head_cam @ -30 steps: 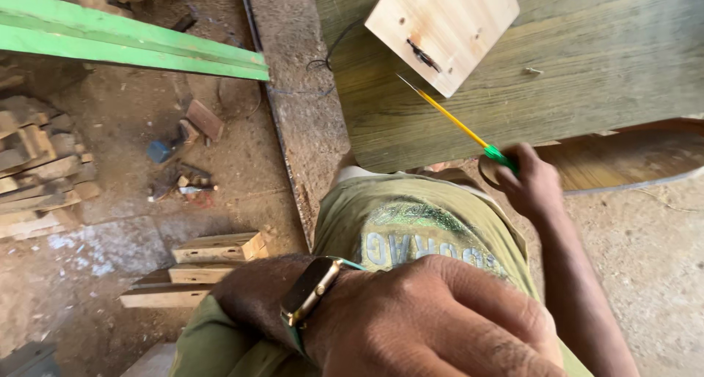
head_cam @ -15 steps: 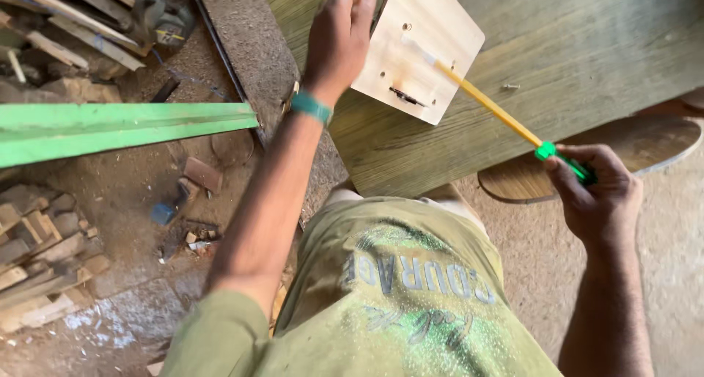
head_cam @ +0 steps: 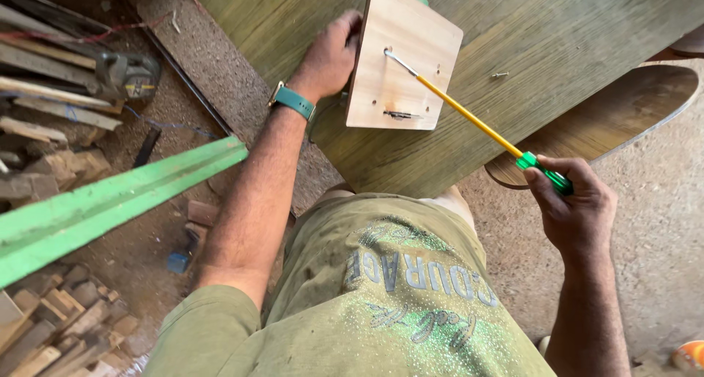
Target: The person uses a screwdriver to tighten screws into a small wooden board attached to a green electric motor. They repeatedly insert screws, tighten them, and adjust the board's position on the workbench.
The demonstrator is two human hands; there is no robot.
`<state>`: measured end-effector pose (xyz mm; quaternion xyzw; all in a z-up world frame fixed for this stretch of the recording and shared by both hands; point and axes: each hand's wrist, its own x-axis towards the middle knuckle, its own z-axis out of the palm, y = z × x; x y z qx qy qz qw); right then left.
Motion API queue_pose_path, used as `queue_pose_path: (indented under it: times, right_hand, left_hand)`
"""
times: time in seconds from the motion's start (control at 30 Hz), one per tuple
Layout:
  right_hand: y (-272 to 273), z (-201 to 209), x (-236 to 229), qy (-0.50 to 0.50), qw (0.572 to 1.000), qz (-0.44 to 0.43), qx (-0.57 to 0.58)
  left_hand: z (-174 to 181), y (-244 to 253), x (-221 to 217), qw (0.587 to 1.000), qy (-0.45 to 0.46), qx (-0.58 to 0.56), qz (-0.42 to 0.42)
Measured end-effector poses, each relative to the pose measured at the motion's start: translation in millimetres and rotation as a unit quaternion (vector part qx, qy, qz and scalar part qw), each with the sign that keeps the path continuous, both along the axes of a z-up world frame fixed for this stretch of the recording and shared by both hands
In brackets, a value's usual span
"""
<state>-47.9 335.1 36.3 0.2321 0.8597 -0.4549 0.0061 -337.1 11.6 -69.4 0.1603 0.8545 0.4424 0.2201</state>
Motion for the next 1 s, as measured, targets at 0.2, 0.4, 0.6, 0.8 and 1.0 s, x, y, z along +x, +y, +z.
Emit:
queue_pose_path:
  times: [0.2,0.4,0.6,0.8,1.0]
  right_hand:
    - [-5.8,7.4,13.8,0.027,0.999,-0.025,0.010]
    - [-10.2,11.8,12.8,0.013,0.999,-0.025,0.031]
    - [-12.2,20.9,8.6,-0.034,0.998,-0.035,0.037]
    - [-8.9,27.5,6.8,0.002,0.998,0.002,0.060]
    - [-0.3,30.0,3.8,-0.033,0.999,-0.013,0.031]
  left_hand:
    - [10.9,-2.4,-11.7,0.994,-0.003,0.054,-0.092]
    - [9.6,4.1,-16.5,0.984,-0.035,-0.132,-0.114]
    - [12.0,6.5,-21.4,0.980,-0.047,-0.128,-0.146]
    - [14.2,6.8,-21.6,0.964,-0.064,-0.175,-0.188]
    - [-0.6,6.8,-27.5,0.966,-0.061,-0.179,-0.178]
